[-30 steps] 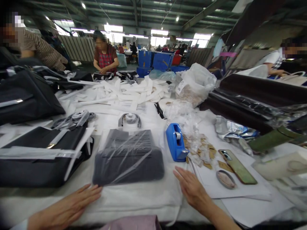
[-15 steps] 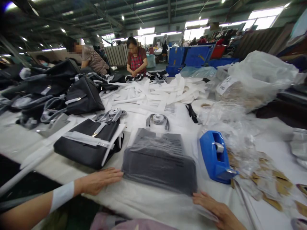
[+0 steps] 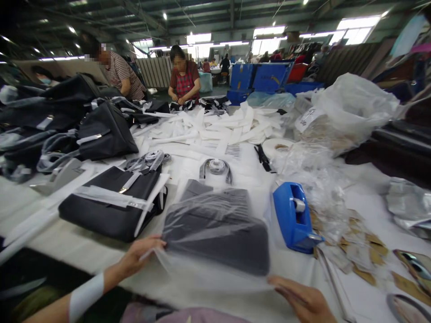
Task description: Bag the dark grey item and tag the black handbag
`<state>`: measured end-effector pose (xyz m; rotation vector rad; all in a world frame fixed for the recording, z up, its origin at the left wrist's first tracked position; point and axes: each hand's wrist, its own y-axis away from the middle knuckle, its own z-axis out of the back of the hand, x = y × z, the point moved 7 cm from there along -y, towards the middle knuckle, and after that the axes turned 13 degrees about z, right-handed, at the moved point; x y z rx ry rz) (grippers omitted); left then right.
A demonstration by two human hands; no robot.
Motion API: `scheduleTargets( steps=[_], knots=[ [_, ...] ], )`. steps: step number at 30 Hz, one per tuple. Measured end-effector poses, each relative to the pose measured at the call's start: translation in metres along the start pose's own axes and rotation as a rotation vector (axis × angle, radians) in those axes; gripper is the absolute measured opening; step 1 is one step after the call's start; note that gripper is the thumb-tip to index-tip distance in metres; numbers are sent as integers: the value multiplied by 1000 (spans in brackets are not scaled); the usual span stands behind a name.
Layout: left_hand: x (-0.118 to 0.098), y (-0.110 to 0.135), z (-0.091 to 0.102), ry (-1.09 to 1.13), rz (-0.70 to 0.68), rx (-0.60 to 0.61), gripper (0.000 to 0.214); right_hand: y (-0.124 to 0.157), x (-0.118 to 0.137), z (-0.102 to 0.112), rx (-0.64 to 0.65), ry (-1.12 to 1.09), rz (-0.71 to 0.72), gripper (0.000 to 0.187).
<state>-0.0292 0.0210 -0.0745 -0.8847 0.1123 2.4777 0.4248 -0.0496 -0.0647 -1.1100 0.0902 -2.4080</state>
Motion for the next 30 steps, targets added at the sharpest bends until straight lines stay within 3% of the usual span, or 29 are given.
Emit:
scheduleTargets(
  steps=[2,5,10,15,18,24,27,30],
  knots=[
    [10,5,2,41,209,-189,37,11,-10,6,-152,26,-194,41],
    [13,16,3,91,390,-344,39,18,-13,10,-265,84,-322,51],
    [11,19,17,132,540,-523,39,11,2,26,-412,304,-301,45],
    [20,20,24,112,689,-681,38,3,19,30,-483,352,-346,44],
    [25,26,20,70,743,-687,38,-2,22,27,-474,405,-325,43],
    [26,19,-5,-43,709,-496,37,-13,-19,-11,-287,384,-333,45],
    [29,12,-7,-112,710,-463,41,-14,-27,-20,-244,498,-223,47],
    [34,5,-4,-159,700,-429,46,-15,-20,-26,-173,674,-37,51]
  ],
)
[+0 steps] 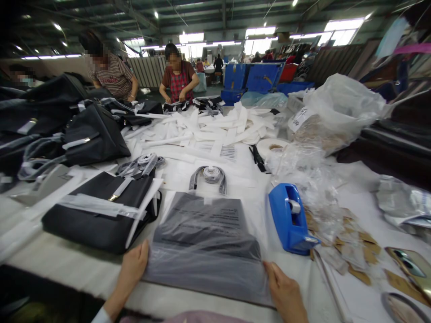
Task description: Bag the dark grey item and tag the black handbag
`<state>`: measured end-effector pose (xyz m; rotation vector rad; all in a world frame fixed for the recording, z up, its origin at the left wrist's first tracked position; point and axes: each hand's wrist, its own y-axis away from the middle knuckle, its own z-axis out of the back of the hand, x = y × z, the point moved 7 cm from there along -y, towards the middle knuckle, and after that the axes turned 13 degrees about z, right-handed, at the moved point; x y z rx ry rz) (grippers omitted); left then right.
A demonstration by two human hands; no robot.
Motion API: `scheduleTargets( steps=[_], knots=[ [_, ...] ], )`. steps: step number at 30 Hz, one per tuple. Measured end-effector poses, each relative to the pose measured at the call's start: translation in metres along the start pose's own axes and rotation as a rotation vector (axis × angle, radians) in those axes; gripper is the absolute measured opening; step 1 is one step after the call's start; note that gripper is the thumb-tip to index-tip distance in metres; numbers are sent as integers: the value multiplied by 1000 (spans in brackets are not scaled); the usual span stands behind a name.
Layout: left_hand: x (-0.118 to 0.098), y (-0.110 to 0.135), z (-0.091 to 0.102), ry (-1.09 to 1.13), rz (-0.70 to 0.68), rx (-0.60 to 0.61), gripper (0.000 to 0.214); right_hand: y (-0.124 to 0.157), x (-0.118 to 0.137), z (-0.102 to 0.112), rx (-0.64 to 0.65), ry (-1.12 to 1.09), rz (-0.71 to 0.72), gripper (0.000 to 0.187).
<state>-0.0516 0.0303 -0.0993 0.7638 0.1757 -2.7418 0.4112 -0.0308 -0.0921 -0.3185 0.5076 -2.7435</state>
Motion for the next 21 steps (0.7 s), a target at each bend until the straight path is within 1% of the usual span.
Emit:
scheduleTargets(
  steps=[2,3,6,8,9,11,12,13,14,15,16,17,19,20,21],
  knots=[
    [-1,-3,-1,-25,-27,15,46,1,8,2,12,119,106,51],
    [-2,-3,-1,-37,-39,20,45,1,12,2,17,183,135,52],
    [-6,-1,0,-66,-54,13,42,0,23,5,23,378,186,53],
    [-6,3,4,-77,-9,-14,42,0,29,5,22,461,209,54],
    [-4,6,8,-66,22,-44,41,0,30,5,22,474,216,53],
    [1,16,21,-7,65,-144,42,1,30,4,12,466,216,51],
    [4,25,29,33,59,-210,43,2,29,3,10,454,209,51],
    [5,36,37,61,24,-278,45,3,27,3,7,441,199,51],
    [2,48,43,67,-39,-340,49,4,26,2,4,422,187,53],
    [-4,61,45,55,-134,-368,54,5,24,1,6,391,170,53],
    [-15,74,42,34,-265,-342,58,6,22,0,9,348,145,53],
    [-31,87,33,13,-431,-258,62,7,20,0,11,295,114,51],
    [-69,112,5,-43,-761,2,63,7,16,0,16,186,39,46],
    [-87,121,-9,-89,-866,105,62,7,14,1,21,142,2,44],
    [-102,125,-22,-149,-912,150,61,6,12,2,24,105,-38,44]
  ],
)
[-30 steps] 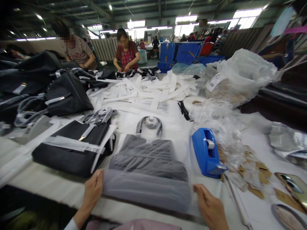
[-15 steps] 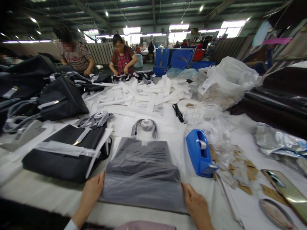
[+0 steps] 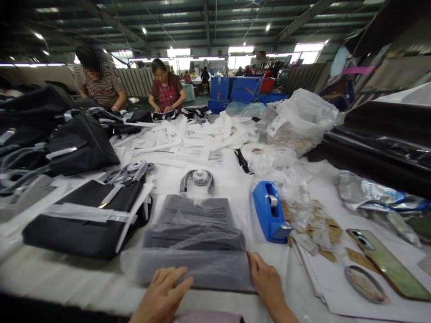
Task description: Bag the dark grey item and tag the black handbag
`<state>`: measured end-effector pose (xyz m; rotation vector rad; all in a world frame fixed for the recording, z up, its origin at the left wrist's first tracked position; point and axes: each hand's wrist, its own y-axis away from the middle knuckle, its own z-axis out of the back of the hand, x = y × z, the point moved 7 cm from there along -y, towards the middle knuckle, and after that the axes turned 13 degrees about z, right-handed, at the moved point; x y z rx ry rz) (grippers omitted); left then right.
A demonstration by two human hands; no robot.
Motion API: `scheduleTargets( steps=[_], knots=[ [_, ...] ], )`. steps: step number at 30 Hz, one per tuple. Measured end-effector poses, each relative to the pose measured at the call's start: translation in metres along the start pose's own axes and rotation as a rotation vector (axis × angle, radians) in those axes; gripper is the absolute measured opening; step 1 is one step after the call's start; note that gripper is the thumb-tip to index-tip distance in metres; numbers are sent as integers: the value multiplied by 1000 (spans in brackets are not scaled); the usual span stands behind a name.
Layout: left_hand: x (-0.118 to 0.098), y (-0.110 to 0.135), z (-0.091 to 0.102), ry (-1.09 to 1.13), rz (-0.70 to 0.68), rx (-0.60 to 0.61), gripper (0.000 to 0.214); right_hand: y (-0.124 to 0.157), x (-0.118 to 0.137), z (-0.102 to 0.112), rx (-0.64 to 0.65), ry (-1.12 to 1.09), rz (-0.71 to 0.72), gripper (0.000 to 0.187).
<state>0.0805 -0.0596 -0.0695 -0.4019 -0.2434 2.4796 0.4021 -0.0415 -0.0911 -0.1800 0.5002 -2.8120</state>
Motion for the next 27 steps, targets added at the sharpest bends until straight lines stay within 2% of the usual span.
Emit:
scheduleTargets(
  steps=[1,4,8,11,14,16,18,21,23,27],
  knots=[
    [-7,-12,-7,-65,8,14,62,-1,-2,1,5,-28,-41,44],
    [-11,-36,-22,-231,121,-63,74,-3,-5,2,11,-62,-160,47],
    [-9,-33,-37,-272,105,-114,81,-3,0,6,-2,-16,-284,48],
    [-8,-28,-39,-272,65,-177,77,-3,-3,20,-13,2,-328,47],
    [-7,-28,-40,-257,35,-225,73,-5,-37,57,-162,-84,-446,43],
    [-7,-30,-42,-252,38,-224,71,-5,-76,87,-319,-150,-614,49],
    [-6,-31,-44,-251,44,-227,71,-10,-113,104,-370,-215,-726,56],
    [-7,-31,-42,-253,31,-261,73,-32,-145,99,-271,-401,-725,52],
    [-7,-31,-39,-279,23,-289,74,-45,-151,88,-227,-525,-715,49],
    [-8,-31,-34,-324,14,-336,71,-54,-152,72,-238,-634,-767,48]
  ],
)
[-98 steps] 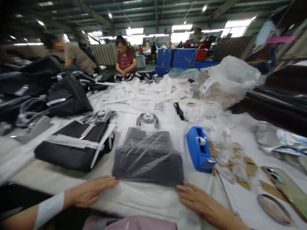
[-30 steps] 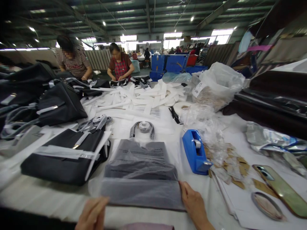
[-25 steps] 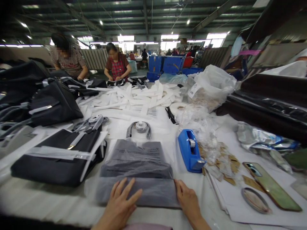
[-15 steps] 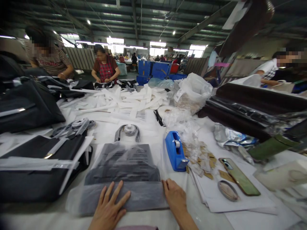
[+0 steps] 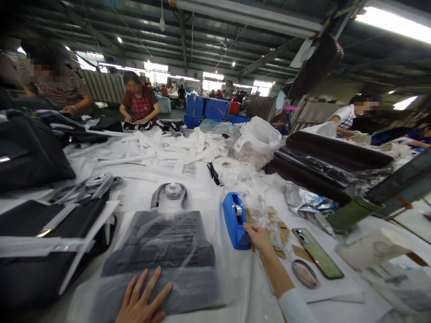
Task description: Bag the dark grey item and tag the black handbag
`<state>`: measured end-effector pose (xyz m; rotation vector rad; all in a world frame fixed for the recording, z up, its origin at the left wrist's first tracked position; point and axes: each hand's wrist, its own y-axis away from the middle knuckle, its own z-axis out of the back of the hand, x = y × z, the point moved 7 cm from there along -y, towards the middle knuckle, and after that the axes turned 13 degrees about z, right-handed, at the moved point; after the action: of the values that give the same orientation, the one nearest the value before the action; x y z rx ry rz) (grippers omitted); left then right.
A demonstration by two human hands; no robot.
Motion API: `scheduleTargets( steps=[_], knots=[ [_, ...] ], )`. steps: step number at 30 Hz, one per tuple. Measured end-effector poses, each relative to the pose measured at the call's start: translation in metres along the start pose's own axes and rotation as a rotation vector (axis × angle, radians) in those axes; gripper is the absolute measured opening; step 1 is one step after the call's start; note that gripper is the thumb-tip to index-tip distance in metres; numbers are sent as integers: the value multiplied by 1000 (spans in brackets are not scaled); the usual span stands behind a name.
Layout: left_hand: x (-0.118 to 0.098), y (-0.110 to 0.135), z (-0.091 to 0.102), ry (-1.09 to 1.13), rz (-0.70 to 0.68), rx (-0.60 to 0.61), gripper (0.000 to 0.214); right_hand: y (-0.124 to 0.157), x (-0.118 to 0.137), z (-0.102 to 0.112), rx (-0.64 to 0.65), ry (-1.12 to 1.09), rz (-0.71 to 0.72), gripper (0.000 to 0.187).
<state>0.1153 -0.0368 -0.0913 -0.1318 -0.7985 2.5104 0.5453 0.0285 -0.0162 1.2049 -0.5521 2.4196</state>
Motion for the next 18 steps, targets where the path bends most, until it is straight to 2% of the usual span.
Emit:
scheduleTargets(
  steps=[5,9,13,18],
  knots=[
    [-2,-2,0,-4,-3,-7,74,13,-4,10,-98,-10,-31,48],
    [-2,-2,0,8,-3,-4,75,48,-2,26,-203,55,-20,45],
    [-2,-2,1,10,-7,1,76,82,-5,21,-162,74,-56,49],
    [-1,1,-2,12,13,23,73,97,-23,10,-94,143,-115,51]
  ],
)
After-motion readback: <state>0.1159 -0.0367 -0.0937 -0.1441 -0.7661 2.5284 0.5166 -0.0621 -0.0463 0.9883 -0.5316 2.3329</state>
